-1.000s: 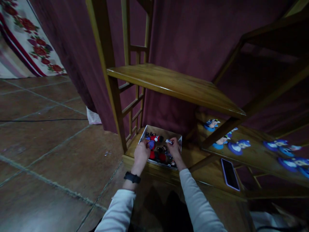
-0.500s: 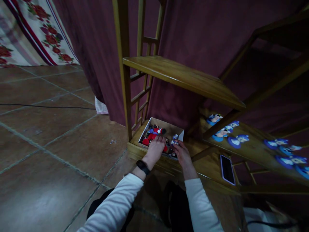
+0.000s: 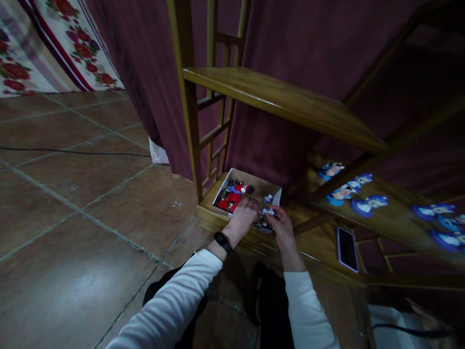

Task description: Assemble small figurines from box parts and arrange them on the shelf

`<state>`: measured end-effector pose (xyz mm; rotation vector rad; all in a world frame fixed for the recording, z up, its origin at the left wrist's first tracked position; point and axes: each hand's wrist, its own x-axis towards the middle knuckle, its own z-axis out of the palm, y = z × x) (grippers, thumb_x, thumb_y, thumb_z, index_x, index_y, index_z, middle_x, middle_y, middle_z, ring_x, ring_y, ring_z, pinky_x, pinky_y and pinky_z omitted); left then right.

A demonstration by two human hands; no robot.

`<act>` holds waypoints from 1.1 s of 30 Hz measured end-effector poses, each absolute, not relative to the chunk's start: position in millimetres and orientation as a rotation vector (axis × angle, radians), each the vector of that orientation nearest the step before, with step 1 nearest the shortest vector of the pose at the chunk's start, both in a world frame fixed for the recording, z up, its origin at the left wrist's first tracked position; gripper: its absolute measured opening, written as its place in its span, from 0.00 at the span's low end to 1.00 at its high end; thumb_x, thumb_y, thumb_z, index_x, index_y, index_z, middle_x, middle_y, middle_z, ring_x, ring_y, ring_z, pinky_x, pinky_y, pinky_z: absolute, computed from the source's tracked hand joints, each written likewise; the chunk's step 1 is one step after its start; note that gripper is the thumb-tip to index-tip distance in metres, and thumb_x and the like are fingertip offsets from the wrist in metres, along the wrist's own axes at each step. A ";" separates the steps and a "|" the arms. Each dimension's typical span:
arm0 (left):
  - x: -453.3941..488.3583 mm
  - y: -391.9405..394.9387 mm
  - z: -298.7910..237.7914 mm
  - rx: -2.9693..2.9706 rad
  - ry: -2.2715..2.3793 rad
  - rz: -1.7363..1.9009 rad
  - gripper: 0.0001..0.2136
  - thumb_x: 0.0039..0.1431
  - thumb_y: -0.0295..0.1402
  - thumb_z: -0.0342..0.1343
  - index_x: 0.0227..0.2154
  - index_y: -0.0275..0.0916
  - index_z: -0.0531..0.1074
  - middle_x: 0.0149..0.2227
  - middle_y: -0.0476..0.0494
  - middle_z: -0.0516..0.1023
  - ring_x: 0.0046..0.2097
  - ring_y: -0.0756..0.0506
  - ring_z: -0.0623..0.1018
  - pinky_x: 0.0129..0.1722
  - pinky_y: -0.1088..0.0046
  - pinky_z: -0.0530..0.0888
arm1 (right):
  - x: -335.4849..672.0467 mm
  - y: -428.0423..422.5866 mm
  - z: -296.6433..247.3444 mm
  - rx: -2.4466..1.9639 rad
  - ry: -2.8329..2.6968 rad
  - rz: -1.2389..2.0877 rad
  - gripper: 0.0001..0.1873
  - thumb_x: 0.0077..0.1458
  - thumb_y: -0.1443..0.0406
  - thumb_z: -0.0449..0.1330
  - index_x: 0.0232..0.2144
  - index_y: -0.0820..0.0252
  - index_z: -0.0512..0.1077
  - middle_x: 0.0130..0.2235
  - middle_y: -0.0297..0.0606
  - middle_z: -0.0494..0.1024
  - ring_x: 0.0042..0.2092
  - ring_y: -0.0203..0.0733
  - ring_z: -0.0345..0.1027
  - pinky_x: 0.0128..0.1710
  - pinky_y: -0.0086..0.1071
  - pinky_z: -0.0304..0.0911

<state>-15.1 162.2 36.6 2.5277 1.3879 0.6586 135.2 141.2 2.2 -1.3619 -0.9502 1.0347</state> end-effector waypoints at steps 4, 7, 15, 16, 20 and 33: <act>-17.0 171.8 27.7 2.142 1.513 0.763 0.14 0.51 0.21 0.48 0.40 0.37 0.72 0.37 0.37 0.76 0.41 0.44 0.74 0.41 0.71 0.67 | 132.1 145.3 4.2 -1.410 -0.951 0.998 0.19 0.37 0.63 0.61 0.37 0.58 0.69 0.35 0.34 0.74 0.34 0.37 0.65 0.34 0.31 0.61; -17.5 182.1 20.0 1.647 1.485 0.889 0.11 0.50 0.24 0.51 0.34 0.38 0.75 0.29 0.41 0.77 0.34 0.45 0.75 0.35 0.71 0.69 | 129.6 147.8 6.4 -1.423 -0.921 1.019 0.19 0.37 0.63 0.61 0.37 0.58 0.70 0.33 0.34 0.74 0.34 0.37 0.66 0.35 0.31 0.62; -18.0 189.7 16.3 0.619 1.163 0.975 0.05 0.41 0.25 0.60 0.25 0.32 0.73 0.21 0.44 0.75 0.24 0.49 0.75 0.26 0.71 0.74 | 123.8 155.0 7.6 -1.433 -0.955 1.013 0.19 0.38 0.61 0.60 0.37 0.58 0.69 0.32 0.33 0.74 0.33 0.38 0.67 0.34 0.32 0.63; -18.3 189.6 15.8 0.592 1.147 0.978 0.05 0.40 0.25 0.60 0.25 0.32 0.72 0.22 0.43 0.75 0.24 0.49 0.75 0.26 0.71 0.75 | 123.7 155.9 6.7 -1.438 -0.961 1.005 0.20 0.38 0.61 0.60 0.37 0.58 0.69 0.32 0.33 0.74 0.34 0.38 0.67 0.35 0.32 0.63; -18.2 189.6 13.7 0.525 1.069 0.991 0.09 0.37 0.25 0.64 0.25 0.31 0.72 0.22 0.43 0.76 0.25 0.48 0.76 0.27 0.69 0.76 | 125.1 159.4 -0.2 -1.439 -1.026 0.968 0.20 0.38 0.62 0.60 0.38 0.58 0.69 0.34 0.34 0.75 0.34 0.38 0.67 0.35 0.32 0.63; -18.9 186.0 18.0 0.538 1.020 1.006 0.14 0.27 0.30 0.69 0.18 0.31 0.70 0.19 0.47 0.73 0.25 0.49 0.75 0.28 0.69 0.75 | 121.3 163.9 -4.8 -1.435 -1.230 0.901 0.17 0.41 0.62 0.58 0.37 0.58 0.70 0.36 0.35 0.75 0.36 0.38 0.68 0.37 0.31 0.63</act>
